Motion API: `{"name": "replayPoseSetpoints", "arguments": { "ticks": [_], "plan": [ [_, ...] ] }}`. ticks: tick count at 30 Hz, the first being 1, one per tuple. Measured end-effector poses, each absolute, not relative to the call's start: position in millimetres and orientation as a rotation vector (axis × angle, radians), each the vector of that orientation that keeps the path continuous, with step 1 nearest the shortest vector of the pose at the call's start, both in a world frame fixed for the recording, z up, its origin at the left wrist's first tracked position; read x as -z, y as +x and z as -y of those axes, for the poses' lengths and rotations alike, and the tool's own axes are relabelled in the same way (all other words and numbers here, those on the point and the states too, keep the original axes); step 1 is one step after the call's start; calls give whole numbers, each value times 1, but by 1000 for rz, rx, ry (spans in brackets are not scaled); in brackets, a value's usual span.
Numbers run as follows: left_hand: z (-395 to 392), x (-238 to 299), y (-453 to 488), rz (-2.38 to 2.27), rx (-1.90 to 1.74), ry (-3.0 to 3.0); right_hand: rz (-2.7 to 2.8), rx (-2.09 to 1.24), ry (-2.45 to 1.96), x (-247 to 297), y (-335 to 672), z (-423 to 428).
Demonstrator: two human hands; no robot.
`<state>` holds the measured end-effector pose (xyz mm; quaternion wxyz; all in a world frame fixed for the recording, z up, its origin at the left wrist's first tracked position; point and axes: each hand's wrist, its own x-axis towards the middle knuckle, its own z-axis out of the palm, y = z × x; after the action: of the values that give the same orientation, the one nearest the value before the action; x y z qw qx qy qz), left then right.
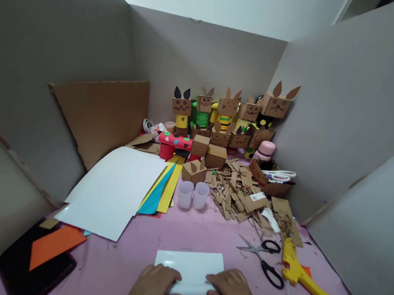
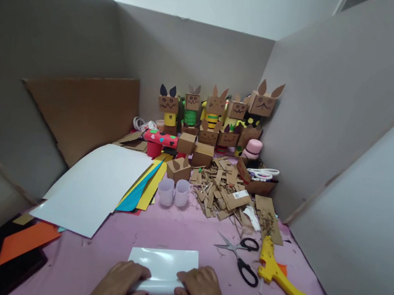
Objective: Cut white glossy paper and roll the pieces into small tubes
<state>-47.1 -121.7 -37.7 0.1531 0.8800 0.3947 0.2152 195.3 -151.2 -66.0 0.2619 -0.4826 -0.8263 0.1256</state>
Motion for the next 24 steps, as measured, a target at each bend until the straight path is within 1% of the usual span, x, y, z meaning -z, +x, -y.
{"name": "replayPoseSetpoints", "arguments": {
  "ticks": [2, 4, 9, 14, 24],
  "plan": [
    [117, 28, -44, -1219, -461, 2424, 2165, -458, -1405, 60, 189, 146],
    [110, 23, -40, -1258, -401, 2367, 2091, -520, -1491, 54, 183, 140],
    [92, 33, -38, -1348, -566, 2321, 1996, -501, -1616, 48, 176, 120],
    [84, 39, -34, -1474, -547, 2261, 2004, -481, -1627, 50, 175, 107],
    [88, 40, -36, -1422, -655, 2152, 2215, -396, -1509, 58, 177, 116]
  ]
}}
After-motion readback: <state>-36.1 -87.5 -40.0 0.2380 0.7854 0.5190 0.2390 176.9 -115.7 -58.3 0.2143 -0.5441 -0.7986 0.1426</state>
